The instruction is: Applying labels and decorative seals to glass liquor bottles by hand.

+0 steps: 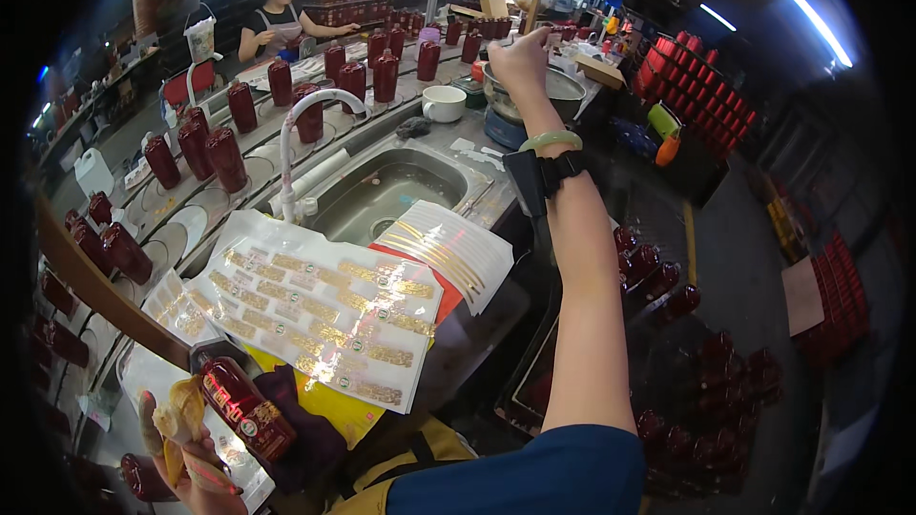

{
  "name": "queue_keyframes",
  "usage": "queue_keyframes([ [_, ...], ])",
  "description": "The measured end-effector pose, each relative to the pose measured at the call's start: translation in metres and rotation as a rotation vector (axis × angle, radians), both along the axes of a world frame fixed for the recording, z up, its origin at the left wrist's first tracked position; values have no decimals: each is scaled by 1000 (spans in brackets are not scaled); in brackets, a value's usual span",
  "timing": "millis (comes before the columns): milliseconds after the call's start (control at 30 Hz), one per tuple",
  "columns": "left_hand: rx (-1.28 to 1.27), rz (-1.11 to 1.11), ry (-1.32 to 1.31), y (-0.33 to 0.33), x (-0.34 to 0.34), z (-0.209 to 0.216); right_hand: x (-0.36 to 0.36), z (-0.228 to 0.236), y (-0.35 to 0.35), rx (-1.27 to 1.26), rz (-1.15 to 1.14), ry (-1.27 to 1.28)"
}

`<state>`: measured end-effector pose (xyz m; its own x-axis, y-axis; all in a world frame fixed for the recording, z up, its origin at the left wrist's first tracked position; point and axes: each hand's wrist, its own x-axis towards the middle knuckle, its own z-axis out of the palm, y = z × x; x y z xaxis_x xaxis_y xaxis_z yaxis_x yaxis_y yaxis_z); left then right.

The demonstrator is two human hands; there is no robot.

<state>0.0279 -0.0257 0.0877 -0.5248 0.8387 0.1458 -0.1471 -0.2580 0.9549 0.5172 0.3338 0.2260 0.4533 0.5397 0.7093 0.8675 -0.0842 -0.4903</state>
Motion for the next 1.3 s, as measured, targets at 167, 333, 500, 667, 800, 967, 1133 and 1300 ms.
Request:
queue_keyframes([
  [167,-15,39,21,-3,0,-1,-92,4,-27,-47,424,33],
  [333,72,-140,49,2,-9,-17,-222,-60,-142,-29,1357,-43],
  [500,33,-73,-20,-6,-1,-19,-289,-88,-227,-478,1797,315],
  [667,26,-110,-16,-10,-1,-17,-329,-124,-241,-382,1901,521],
  [800,33,-121,-132,8,3,-25,-330,-138,-243,-584,1799,733],
  [967,-8,-68,-187,7,-4,-29,-339,-142,-247,-704,1753,827],
  [1133,-112,-208,-307,3,-11,-30,-336,-145,-250,-736,1746,885],
  [1300,-98,-218,-374,2,-12,-31,-342,-154,-254,-738,1686,1009],
])
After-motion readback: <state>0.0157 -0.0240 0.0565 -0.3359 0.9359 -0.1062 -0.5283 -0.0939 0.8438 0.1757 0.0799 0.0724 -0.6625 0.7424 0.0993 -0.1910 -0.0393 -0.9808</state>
